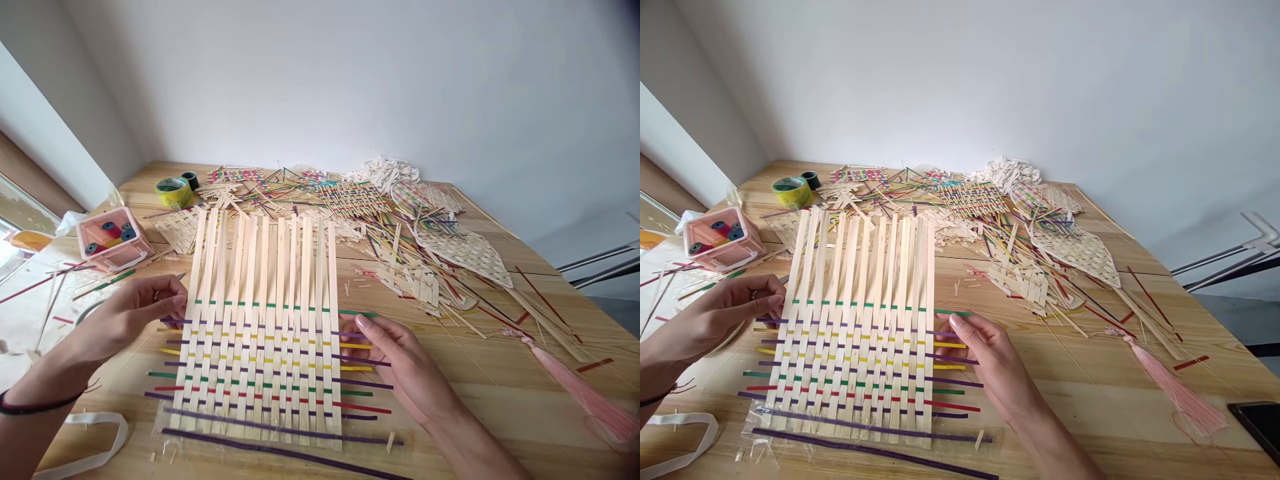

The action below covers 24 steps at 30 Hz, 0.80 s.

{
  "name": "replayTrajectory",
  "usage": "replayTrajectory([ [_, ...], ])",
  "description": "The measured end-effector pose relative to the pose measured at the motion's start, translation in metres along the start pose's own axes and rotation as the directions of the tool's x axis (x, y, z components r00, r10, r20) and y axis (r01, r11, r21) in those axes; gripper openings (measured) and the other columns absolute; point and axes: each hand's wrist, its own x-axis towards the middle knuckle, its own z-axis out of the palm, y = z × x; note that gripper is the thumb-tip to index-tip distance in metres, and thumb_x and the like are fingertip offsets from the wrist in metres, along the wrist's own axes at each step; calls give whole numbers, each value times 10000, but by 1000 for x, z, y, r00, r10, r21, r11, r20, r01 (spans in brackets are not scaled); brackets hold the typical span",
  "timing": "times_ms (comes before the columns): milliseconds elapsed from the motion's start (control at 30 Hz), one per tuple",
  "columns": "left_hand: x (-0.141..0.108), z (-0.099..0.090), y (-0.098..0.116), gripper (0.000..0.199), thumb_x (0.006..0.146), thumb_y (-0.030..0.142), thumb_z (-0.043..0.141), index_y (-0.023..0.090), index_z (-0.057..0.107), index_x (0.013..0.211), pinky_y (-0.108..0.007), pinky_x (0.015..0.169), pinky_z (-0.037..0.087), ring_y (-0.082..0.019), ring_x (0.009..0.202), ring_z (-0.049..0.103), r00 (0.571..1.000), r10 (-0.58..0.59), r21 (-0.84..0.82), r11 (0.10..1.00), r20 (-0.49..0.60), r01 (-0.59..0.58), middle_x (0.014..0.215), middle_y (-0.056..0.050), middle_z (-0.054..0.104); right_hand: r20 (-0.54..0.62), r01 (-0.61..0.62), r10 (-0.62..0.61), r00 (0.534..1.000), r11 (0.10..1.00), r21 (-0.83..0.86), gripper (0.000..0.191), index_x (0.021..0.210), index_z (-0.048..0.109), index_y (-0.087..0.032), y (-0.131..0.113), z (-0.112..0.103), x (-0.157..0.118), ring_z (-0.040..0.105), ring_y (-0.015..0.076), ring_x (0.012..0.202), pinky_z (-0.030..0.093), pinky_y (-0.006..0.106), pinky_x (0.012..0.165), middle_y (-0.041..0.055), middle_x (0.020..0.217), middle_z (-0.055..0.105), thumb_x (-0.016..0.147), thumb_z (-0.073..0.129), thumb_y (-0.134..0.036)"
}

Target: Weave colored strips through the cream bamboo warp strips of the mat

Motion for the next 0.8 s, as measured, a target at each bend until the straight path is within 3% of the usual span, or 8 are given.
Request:
replayTrajectory([
  [133, 0, -1, 0, 319, 934, 501, 671, 192, 670, 854, -288, 728, 498, -173, 761, 586, 1000, -23, -57, 998, -21, 22, 817, -20, 634, 92, -40, 42, 995, 999, -27, 414, 994, 807, -220, -2, -1, -3, 748, 258, 868, 625, 377, 795, 95, 984, 790, 763, 846, -561],
  [433, -1, -1, 2, 289, 924, 477, 691, 198, 672, 851, -273, 699, 476, -161, 743, 574, 999, -34, -47, 998, -26, 33, 809, -12, 631, 159, 25, -8, 987, 994, -108, 308, 892, 828, -208, -4, -6, -5, 719, 205, 837, 614, 334, 807, 70, 936, 778, 762, 873, -484],
  [633, -3, 6, 12, 268, 901, 453, 713, 194, 692, 834, -276, 689, 484, -164, 727, 600, 999, -21, -12, 1000, -48, 21, 788, -20, 648, 65, 58, -45, 997, 975, -216, 332, 840, 830, -210, 0, 4, -7, 707, 230, 874, 590, 320, 786, 68, 895, 784, 694, 909, -498],
  [800, -3, 5, 11, 268, 902, 455, 716, 198, 693, 830, -264, 689, 489, -156, 729, 601, 999, -20, -34, 999, -48, 18, 790, -12, 652, -24, 37, -43, 999, 982, -186, 331, 782, 815, -225, 1, 10, -11, 712, 231, 867, 590, 317, 799, 57, 862, 781, 633, 948, -489],
])
